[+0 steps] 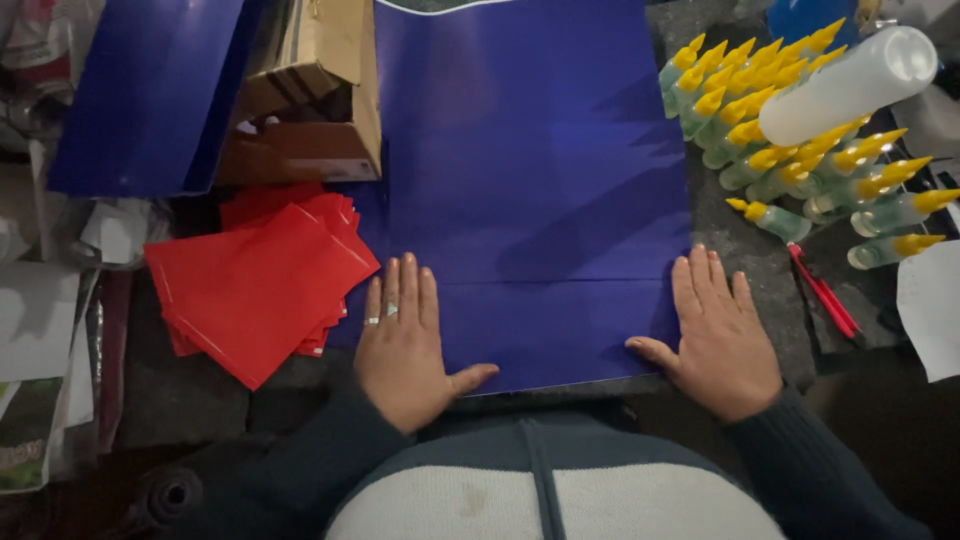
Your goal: Folding and gluing blue sheets to assemble folders or covers.
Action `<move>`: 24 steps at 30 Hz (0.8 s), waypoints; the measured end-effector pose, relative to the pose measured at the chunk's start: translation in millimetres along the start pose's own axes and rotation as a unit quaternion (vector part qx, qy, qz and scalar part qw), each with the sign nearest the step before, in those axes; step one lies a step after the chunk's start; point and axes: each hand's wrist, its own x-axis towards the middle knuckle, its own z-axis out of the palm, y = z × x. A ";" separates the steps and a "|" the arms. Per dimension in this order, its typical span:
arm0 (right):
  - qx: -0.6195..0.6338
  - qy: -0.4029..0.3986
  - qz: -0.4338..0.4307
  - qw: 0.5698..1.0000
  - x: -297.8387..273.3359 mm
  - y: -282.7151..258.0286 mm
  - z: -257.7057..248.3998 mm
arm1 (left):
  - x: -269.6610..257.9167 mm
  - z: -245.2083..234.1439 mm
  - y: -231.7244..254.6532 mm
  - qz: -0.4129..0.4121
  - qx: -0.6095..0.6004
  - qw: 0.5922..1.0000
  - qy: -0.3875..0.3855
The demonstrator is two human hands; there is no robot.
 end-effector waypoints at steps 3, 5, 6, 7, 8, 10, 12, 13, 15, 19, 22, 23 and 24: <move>-0.065 -0.017 0.032 0.997 -2.1 -1.8 -12.7 | -3.4 -22.5 3.3 -0.053 0.046 0.996 -0.046; -0.073 -0.001 0.038 0.997 -7.3 13.8 -14.3 | -1.8 -30.3 -0.9 -0.066 0.065 0.993 -0.079; -0.080 0.011 0.044 0.996 -9.8 21.7 -14.7 | -1.1 -34.0 -2.8 -0.079 0.084 0.987 -0.115; -0.080 0.013 0.042 0.996 -6.0 22.5 -26.6 | -1.9 -39.3 -2.4 -0.080 0.084 0.987 -0.113; -0.047 0.037 0.050 0.997 -3.3 22.5 -38.5 | -3.4 -44.8 -2.1 -0.051 0.075 0.994 -0.061; -0.013 0.063 0.059 0.996 8.0 22.5 -58.6 | -6.1 -51.5 3.3 -0.022 0.066 0.998 -0.006; 0.059 0.063 0.057 0.995 25.2 21.6 -75.9 | -9.1 -54.2 13.0 0.040 -0.080 0.995 0.049; 0.058 0.065 0.057 0.995 40.3 23.4 -74.5 | -2.6 -51.8 17.4 0.041 -0.079 0.995 0.051; 0.103 0.071 -0.065 0.990 69.3 27.5 -72.1 | 9.6 -46.2 27.8 0.165 -0.087 0.980 0.065; 0.130 0.096 -0.160 0.974 152.4 35.1 -17.3 | 34.9 -44.8 54.4 0.220 -0.074 0.973 0.010; 0.117 0.111 -0.233 0.959 202.6 26.0 5.7 | 51.5 -29.4 65.4 0.248 -0.035 0.965 0.075; 0.093 0.061 -0.193 0.975 211.3 17.3 2.2 | 55.4 -23.1 67.0 0.249 -0.037 0.964 0.082; 0.069 0.009 -0.153 0.986 219.9 8.1 -0.5 | 58.7 -16.3 68.7 0.248 -0.041 0.964 0.088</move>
